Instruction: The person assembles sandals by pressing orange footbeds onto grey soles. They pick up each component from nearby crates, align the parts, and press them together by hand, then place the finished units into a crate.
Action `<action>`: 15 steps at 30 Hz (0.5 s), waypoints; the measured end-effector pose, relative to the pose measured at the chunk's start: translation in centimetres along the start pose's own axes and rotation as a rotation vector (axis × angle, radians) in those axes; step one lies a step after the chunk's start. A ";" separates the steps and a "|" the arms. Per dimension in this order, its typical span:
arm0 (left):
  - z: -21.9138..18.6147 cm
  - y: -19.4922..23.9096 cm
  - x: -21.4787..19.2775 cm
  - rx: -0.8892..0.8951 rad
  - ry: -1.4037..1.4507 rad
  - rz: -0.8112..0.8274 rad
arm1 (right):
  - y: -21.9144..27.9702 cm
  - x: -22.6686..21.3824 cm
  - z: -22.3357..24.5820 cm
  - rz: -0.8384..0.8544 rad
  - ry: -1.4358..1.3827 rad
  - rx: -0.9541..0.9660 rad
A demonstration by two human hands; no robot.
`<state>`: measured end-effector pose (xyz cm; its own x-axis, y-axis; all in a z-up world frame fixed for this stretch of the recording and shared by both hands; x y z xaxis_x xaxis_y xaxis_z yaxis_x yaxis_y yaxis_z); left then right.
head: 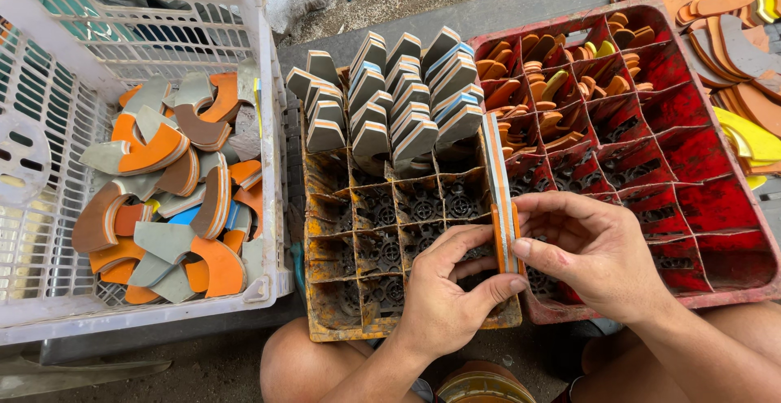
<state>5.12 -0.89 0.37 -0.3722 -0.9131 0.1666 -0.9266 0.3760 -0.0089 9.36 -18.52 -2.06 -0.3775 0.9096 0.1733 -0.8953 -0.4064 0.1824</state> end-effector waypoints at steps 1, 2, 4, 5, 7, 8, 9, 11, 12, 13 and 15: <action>0.0 0.0 0.0 -0.001 0.009 0.004 | 0.0 0.0 0.0 -0.006 0.025 0.003; 0.0 0.0 0.0 -0.003 0.008 0.007 | 0.0 0.0 0.0 -0.006 0.018 0.001; -0.1 0.0 0.0 -0.005 0.004 0.011 | 0.0 0.1 0.1 -0.005 0.004 -0.005; -0.1 0.0 0.0 -0.003 0.011 0.015 | 0.0 0.1 0.1 -0.003 0.003 -0.018; 0.0 0.0 -0.1 0.004 0.025 0.022 | 0.1 0.3 0.2 0.003 0.001 -0.046; 0.0 0.0 -0.1 0.005 0.022 0.024 | 0.2 0.3 0.3 0.001 0.022 -0.068; 0.1 -0.1 -0.2 0.005 0.019 0.026 | 0.2 0.4 0.4 -0.002 0.043 -0.089; 0.3 -0.1 -0.3 -0.005 0.010 0.022 | 0.2 0.2 0.3 -0.020 0.084 -0.091; 0.5 -0.1 -0.4 -0.016 0.004 0.015 | 0.1 0.1 0.2 -0.034 0.103 -0.072; 0.6 -0.1 -0.4 -0.025 -0.001 0.009 | 0.1 0.0 0.0 -0.049 0.124 -0.052; 0.7 -0.2 -0.4 -0.021 -0.006 -0.007 | 0.0 0.1 0.0 -0.033 0.090 -0.065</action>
<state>5.39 -0.71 -0.38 -0.3664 -0.9164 0.1611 -0.9277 0.3731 0.0125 9.35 -18.46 -2.04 -0.3642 0.9278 0.0804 -0.9201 -0.3718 0.1233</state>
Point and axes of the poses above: each hand's wrist, its own y-axis away from the middle knuckle, its own x-axis out of the palm, z = x × y, the point moved 5 cm from there along -y, towards the middle knuckle, and after that the axes turned 10 degrees about z, right-handed, at the moved point
